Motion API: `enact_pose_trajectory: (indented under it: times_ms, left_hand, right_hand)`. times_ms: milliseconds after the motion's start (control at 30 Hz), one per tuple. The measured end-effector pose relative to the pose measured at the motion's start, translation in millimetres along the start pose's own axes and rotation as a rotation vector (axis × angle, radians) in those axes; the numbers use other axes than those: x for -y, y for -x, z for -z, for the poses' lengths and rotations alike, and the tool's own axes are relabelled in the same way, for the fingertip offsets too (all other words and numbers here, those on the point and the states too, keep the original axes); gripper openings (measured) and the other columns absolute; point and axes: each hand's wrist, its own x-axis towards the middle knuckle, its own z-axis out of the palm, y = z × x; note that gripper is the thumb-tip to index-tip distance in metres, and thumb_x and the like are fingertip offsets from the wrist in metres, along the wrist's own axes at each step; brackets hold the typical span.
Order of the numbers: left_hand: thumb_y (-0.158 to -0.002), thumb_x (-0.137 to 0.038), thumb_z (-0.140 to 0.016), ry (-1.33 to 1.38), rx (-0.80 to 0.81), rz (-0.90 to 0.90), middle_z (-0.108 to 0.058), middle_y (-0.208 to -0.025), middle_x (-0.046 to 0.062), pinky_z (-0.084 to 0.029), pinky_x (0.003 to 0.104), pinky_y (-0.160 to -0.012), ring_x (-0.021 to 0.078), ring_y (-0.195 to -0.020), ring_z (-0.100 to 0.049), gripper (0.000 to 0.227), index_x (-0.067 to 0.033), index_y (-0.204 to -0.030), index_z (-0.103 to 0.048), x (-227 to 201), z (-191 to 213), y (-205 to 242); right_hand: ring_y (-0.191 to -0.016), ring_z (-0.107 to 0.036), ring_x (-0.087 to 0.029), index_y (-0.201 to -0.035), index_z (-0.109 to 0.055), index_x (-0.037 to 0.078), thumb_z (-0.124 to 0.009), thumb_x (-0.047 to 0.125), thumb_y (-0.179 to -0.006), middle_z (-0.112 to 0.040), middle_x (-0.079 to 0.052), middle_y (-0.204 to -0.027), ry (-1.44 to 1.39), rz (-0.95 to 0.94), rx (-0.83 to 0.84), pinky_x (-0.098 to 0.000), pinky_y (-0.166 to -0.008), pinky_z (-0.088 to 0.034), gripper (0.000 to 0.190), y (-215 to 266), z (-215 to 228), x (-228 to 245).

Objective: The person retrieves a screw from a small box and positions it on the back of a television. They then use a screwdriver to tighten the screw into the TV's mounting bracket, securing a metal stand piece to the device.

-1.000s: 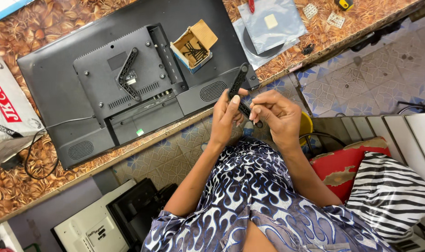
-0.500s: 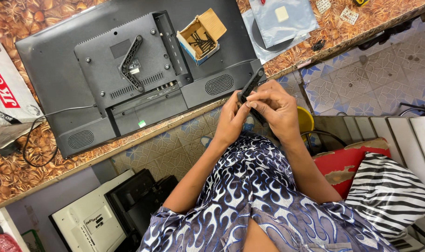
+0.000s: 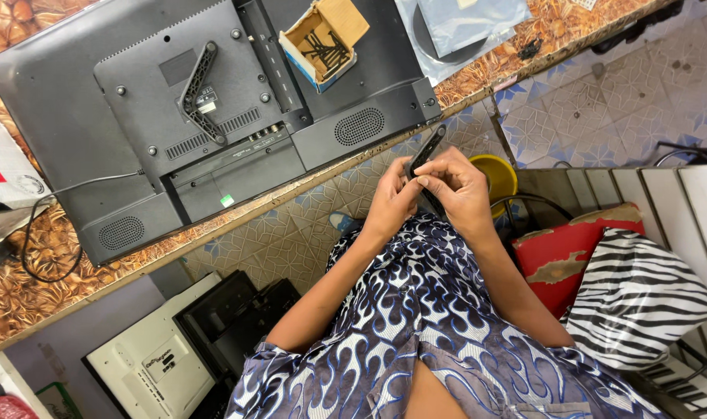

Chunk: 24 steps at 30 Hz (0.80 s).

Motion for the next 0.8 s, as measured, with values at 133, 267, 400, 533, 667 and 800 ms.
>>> enact_pose_trajectory:
  times_ms: [133, 267, 400, 533, 667, 800]
  left_hand:
    - [-0.101, -0.012, -0.063, 0.044, 0.005, 0.051, -0.042, -0.051, 0.003, -0.034, 0.021, -0.035, 0.0083, -0.037, -0.042, 0.029, -0.0009, -0.127, -0.055, 12.4, 1.9, -3.0]
    - [-0.098, -0.007, -0.067, 0.112, 0.013, 0.111, -0.045, -0.058, 0.003, -0.035, 0.022, -0.034, 0.0062, -0.040, -0.042, 0.039, 0.0006, -0.132, -0.050, 20.9, 3.2, -4.8]
    - [-0.098, -0.009, -0.068, 0.046, 0.062, 0.095, -0.054, -0.064, 0.004, -0.033, 0.020, -0.036, 0.0052, -0.042, -0.045, 0.049, -0.0011, -0.142, -0.047, 17.1, 4.2, -7.9]
    - [-0.097, -0.008, -0.064, -0.119, 0.088, 0.058, -0.054, -0.067, -0.001, -0.034, 0.017, -0.045, 0.0018, -0.054, -0.048, 0.058, -0.0065, -0.151, -0.043, -6.4, -1.6, -13.0]
    - [-0.093, -0.008, -0.061, -0.298, 0.052, 0.026, -0.052, -0.064, -0.001, -0.033, 0.022, -0.051, 0.0066, -0.057, -0.045, 0.069, -0.0006, -0.157, -0.036, 5.3, 6.8, -29.1]
    - [-0.099, -0.007, -0.059, -0.288, -0.017, -0.089, -0.046, -0.057, -0.003, -0.030, 0.020, -0.051, 0.0036, -0.054, -0.042, 0.055, 0.0007, -0.152, -0.045, 24.2, 17.7, -45.1]
  right_hand:
    - [-0.081, -0.061, -0.009, -0.105, -0.076, -0.004, -0.077, 0.004, -0.093, -0.056, -0.009, -0.091, -0.072, -0.022, -0.045, -0.0289, -0.076, -0.055, 0.015, 7.2, 2.1, -20.4]
    - [-0.077, -0.066, -0.007, -0.110, -0.062, 0.000, -0.082, 0.008, -0.091, -0.063, -0.005, -0.085, -0.077, -0.145, -0.139, -0.0194, -0.065, -0.050, 0.029, 15.1, 8.1, -37.2]
    - [-0.094, -0.067, -0.009, -0.137, -0.048, 0.003, -0.088, 0.016, -0.084, -0.066, -0.009, -0.112, -0.124, -0.256, -0.183, -0.0186, -0.074, -0.052, 0.068, 12.6, 8.3, -42.2]
    - [-0.097, -0.070, -0.007, -0.128, -0.066, 0.004, -0.077, 0.006, -0.090, -0.073, -0.007, -0.112, -0.198, -0.330, -0.091, -0.0217, -0.074, -0.057, 0.040, 6.7, 6.6, -37.9]
    - [-0.087, -0.068, -0.007, -0.118, -0.075, 0.005, -0.077, 0.006, -0.091, -0.075, -0.006, -0.094, -0.083, -0.206, -0.109, -0.0262, -0.076, -0.057, 0.027, -2.5, 3.7, -54.6]
    - [-0.084, -0.072, -0.013, -0.117, -0.076, 0.005, -0.077, 0.002, -0.092, -0.075, -0.010, -0.090, 0.057, -0.039, -0.215, -0.0306, -0.079, -0.057, 0.025, -15.9, -0.9, -84.3]
